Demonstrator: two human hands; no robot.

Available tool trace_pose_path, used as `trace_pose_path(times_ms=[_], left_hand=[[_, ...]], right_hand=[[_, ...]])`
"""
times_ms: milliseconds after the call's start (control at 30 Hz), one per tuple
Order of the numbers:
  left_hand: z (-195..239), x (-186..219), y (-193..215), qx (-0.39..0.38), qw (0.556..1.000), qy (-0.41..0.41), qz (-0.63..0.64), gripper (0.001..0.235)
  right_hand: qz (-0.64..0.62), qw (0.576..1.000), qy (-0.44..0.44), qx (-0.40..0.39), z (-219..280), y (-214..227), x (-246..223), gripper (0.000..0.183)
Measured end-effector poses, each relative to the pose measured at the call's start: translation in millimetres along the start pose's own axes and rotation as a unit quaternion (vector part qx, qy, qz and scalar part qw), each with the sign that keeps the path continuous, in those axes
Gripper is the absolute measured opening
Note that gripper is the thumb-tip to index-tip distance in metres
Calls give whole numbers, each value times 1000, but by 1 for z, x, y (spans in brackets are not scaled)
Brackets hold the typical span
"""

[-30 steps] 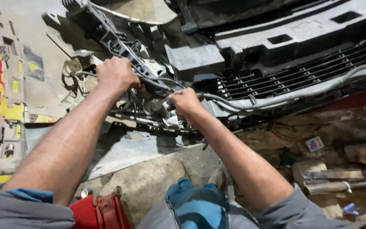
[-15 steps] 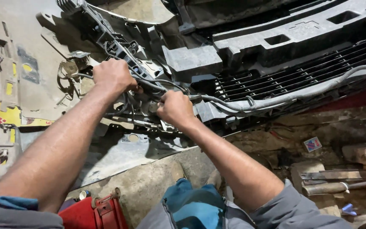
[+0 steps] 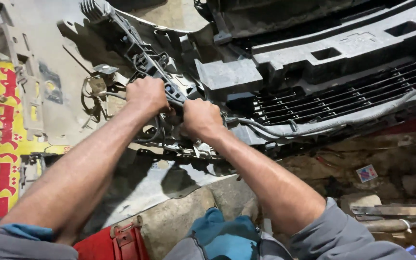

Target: The person works on the front section of a car, using a red-handled screwdriver to loosen and remove screws from a black plastic component. They then use their hands to detach the part and disconnect a nearby wiring harness.

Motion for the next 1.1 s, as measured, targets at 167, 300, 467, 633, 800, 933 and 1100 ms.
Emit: trace_pose_path(times_ms=[167,300,467,633,800,933,1100], left_hand=[[3,2,7,-3,1000,-7,0,49],[-8,0,-1,-5,1000,-22,5,48],[-2,1,18,-13,1000,-22,7,39],[1,0,18,-19,1000,-7,5,35],[-15,-6,-5,-40,999,-20,-7,30],[-15,-6,-13,-36,999,-17,-5,29],[-25,-7,-30,-58,997,-17,-44,31]], right_hand=[[-2,1000,-8,-15,0,13,-5,35],[-9,1000,-22,-21,-19,9,8,36],[-5,999,-28,-33,-26,18,9,37],[-14,997,-52,-49,-28,16,11,36],[-36,997,-59,-45,-34,13,16,31],[-38,996,-66,-45,-28,8,19,32],[16,999,-10,-50,-27,-10,8,31]])
Point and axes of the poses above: each hand's wrist, its own z-axis away from the middle knuckle, its own y-axis out of the back of the hand, x = y × z, the point moved 7 cm from there along -z, towards the middle knuckle, and after that the axes turned 9 degrees about -z, right-handed, at the moved point
